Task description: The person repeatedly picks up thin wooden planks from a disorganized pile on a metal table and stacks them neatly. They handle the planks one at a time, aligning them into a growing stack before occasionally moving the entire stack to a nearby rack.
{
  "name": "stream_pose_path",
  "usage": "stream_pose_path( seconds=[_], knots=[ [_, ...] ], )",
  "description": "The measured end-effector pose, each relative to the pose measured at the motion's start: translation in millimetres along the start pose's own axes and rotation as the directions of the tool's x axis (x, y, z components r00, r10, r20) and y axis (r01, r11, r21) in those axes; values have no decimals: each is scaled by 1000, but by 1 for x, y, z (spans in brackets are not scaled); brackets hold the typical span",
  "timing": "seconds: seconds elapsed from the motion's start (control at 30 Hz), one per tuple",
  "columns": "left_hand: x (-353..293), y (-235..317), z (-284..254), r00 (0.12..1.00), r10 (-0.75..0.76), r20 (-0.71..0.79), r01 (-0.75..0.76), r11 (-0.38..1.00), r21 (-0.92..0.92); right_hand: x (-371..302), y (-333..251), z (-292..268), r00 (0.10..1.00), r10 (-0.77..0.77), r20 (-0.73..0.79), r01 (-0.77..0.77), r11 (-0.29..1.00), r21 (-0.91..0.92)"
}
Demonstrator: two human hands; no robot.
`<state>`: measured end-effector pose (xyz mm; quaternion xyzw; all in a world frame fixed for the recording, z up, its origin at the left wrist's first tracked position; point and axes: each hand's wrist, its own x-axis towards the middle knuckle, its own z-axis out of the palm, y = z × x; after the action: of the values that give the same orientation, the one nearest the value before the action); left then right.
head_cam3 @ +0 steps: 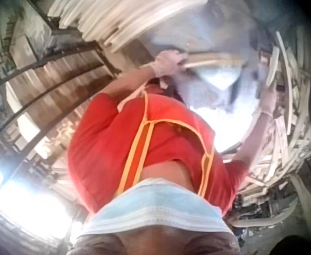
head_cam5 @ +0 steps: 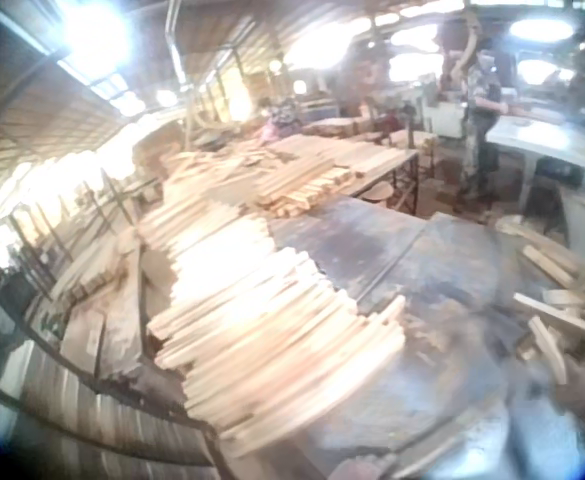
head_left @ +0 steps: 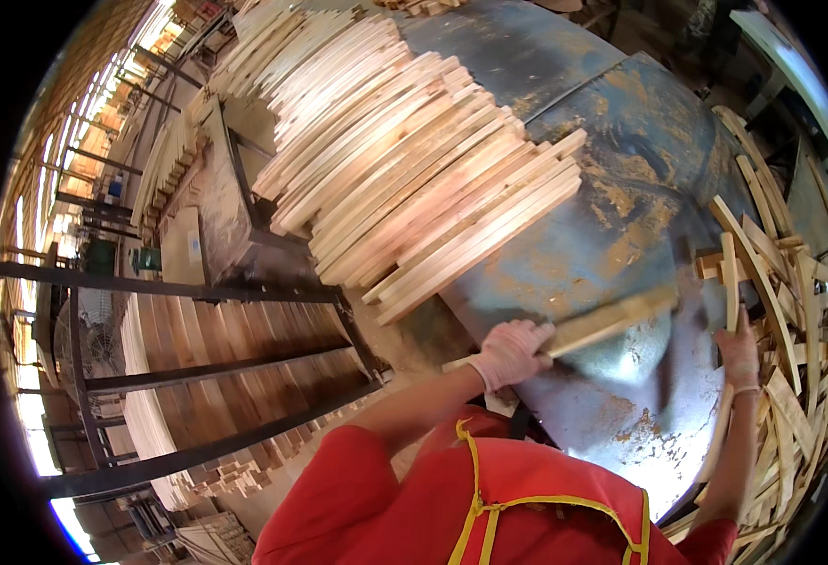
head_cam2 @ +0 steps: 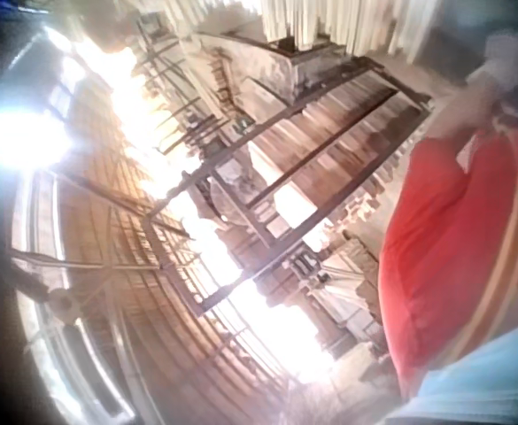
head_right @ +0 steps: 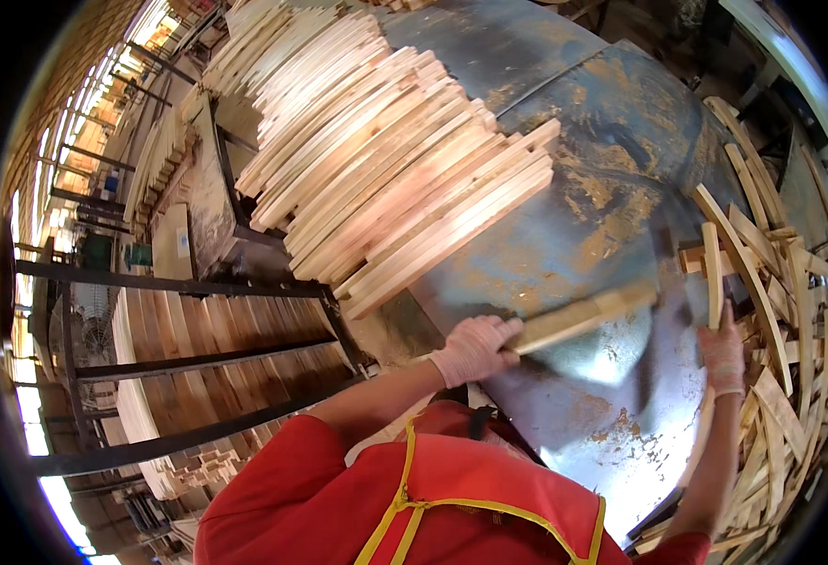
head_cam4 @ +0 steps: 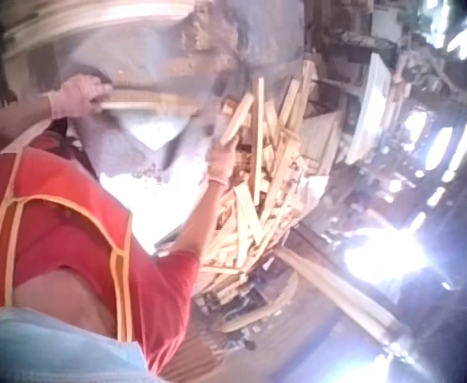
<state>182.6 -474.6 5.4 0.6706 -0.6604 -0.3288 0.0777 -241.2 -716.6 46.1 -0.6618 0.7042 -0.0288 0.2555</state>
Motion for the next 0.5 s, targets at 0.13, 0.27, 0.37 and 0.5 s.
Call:
stream_pose_path(
  seconds=[0.13, 0.27, 0.37, 0.5],
  knots=[
    [5, -41, -34, 983, -184, -27, 176, 967, -186, 17, -8, 139, 984, -179, 0, 160, 881, 446],
    [-24, -71, -61, 950, -277, -144, 271, 961, -60, -54, -229, 219, 983, -134, 129, 68, 905, 420],
    [-77, -113, -89, 847, -217, -485, 222, 974, -48, -54, -275, 290, 951, -263, 160, 43, 629, 776],
    [-154, -228, -43, 429, -652, -626, 387, 758, -525, -103, -325, 268, 926, -142, 350, -264, 421, 868]
  ],
)
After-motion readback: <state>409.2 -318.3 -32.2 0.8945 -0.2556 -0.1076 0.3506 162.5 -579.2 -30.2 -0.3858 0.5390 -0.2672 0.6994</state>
